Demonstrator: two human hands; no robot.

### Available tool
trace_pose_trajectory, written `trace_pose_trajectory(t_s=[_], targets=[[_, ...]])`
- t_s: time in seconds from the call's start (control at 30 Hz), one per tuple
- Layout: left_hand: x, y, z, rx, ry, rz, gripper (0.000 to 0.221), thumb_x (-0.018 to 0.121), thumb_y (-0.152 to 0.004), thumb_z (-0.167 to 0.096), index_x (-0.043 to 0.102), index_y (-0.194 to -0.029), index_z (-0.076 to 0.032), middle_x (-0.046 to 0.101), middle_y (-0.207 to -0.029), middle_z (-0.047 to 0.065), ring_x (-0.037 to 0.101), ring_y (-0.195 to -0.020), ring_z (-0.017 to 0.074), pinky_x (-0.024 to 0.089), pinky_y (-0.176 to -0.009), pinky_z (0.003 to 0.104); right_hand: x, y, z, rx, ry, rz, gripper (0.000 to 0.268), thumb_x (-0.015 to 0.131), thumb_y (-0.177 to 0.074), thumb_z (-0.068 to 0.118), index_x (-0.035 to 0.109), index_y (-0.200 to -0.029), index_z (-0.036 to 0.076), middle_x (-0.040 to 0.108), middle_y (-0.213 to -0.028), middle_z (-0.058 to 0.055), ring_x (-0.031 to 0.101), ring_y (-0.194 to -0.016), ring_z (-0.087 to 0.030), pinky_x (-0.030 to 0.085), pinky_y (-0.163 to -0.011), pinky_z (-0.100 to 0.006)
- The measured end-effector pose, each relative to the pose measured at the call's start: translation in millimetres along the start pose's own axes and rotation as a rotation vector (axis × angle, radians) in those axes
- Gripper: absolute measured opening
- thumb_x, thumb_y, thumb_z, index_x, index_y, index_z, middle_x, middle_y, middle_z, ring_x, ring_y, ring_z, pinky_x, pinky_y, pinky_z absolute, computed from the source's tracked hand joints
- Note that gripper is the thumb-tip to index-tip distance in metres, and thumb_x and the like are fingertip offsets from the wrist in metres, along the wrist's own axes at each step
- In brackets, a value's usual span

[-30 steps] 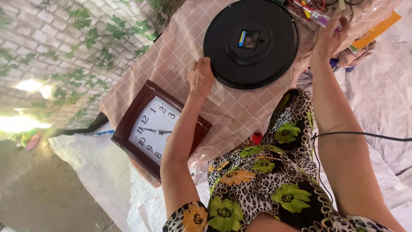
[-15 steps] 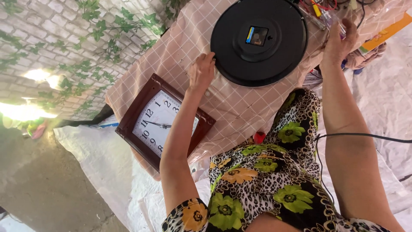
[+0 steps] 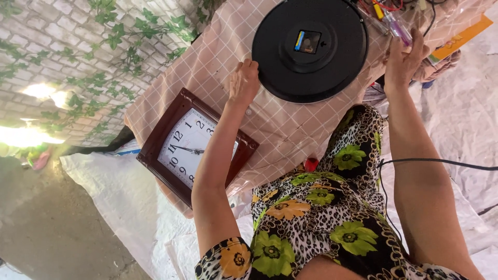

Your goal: Reassembling wall clocks by inspecting the frames and using a screwdriver on the back mechanism.

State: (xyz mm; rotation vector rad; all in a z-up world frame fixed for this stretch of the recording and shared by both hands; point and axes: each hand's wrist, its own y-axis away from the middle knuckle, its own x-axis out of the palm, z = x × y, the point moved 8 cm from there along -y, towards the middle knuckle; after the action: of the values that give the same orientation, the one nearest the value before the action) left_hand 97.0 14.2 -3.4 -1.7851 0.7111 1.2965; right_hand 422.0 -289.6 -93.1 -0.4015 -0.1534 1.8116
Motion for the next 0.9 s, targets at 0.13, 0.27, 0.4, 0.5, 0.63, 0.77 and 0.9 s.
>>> trace_pose_trajectory(t_s=[0.13, 0.27, 0.4, 0.5, 0.63, 0.77, 0.9], targets=[[3.5, 1.9, -5.1, -0.040, -0.021, -0.020, 0.004, 0.063, -0.087, 0.000, 0.065, -0.086, -0.003, 0.062, -0.090, 0.014, 0.066, -0.081, 0.0322, 0.057, -0.067, 0.044, 1.1, 10.7, 10.8, -0.038, -0.028, 0.065, 0.047, 0.061, -0.110, 0.007, 0.040, -0.152, 0.013, 0.040, -0.126, -0.017, 0.056, -0.107, -0.027, 0.059, -0.081, -0.037], [15.3, 10.1, 8.6, -0.170, 0.130, -0.101, 0.014, 0.061, -0.090, -0.008, 0.068, -0.079, -0.003, 0.066, -0.090, 0.014, 0.066, -0.085, 0.0344, 0.056, -0.075, 0.044, -0.9, 8.7, 21.4, -0.103, 0.128, 0.068, 0.044, 0.044, -0.107, 0.002, 0.041, -0.151, 0.007, 0.053, -0.134, -0.020, 0.058, -0.105, -0.026, 0.050, -0.081, -0.037], [-9.8, 13.3, 7.2, -0.211, 0.112, -0.141, 0.015, 0.068, -0.089, -0.013, 0.057, -0.098, -0.009, 0.061, -0.092, 0.011, 0.066, -0.081, 0.0325, 0.054, -0.070, 0.045, -6.4, 1.0, 28.1, -0.161, 0.285, 0.017, 0.054, 0.053, -0.098, -0.016, 0.054, -0.144, 0.013, 0.056, -0.121, -0.011, 0.057, -0.101, -0.024, 0.050, -0.077, -0.034], [-14.6, 11.0, 1.0, -0.131, 0.144, -0.133, 0.006, 0.067, -0.090, -0.012, 0.072, -0.093, -0.010, 0.060, -0.092, 0.006, 0.065, -0.081, 0.0275, 0.054, -0.070, 0.041, -12.5, -10.3, 11.1, -0.020, 0.280, -0.060, 0.054, 0.065, -0.092, -0.015, 0.062, -0.138, 0.013, 0.062, -0.107, -0.006, 0.056, -0.086, -0.017, 0.050, -0.074, -0.031], [-12.0, 8.2, -5.5, -0.053, 0.080, -0.126, 0.006, 0.066, -0.090, -0.008, 0.070, -0.086, -0.006, 0.060, -0.091, 0.009, 0.063, -0.080, 0.0283, 0.055, -0.072, 0.041, -14.5, -21.5, 9.2, -0.073, 0.212, -0.110, 0.035, 0.072, -0.085, -0.014, 0.069, -0.112, 0.008, 0.068, -0.093, -0.004, 0.058, -0.073, -0.014, 0.049, -0.060, -0.026], [-14.8, 9.6, -12.3, 0.034, 0.055, -0.163, 0.006, 0.067, -0.087, -0.004, 0.063, -0.083, -0.006, 0.056, -0.090, 0.009, 0.062, -0.083, 0.0304, 0.053, -0.076, 0.043, -9.1, -26.5, 20.1, -0.144, 0.184, -0.109, 0.031, 0.070, -0.081, -0.013, 0.073, -0.107, 0.004, 0.071, -0.085, -0.004, 0.063, -0.068, -0.013, 0.053, -0.058, -0.024], [-10.1, 9.5, -12.9, 0.005, 0.033, -0.099, 0.003, 0.066, -0.089, -0.004, 0.063, -0.090, -0.003, 0.058, -0.094, 0.011, 0.063, -0.087, 0.0307, 0.054, -0.077, 0.044, -0.1, -30.4, 22.3, -0.209, 0.130, -0.119, 0.023, 0.073, -0.084, -0.008, 0.073, -0.105, 0.001, 0.071, -0.087, -0.006, 0.061, -0.070, -0.014, 0.052, -0.060, -0.028]])
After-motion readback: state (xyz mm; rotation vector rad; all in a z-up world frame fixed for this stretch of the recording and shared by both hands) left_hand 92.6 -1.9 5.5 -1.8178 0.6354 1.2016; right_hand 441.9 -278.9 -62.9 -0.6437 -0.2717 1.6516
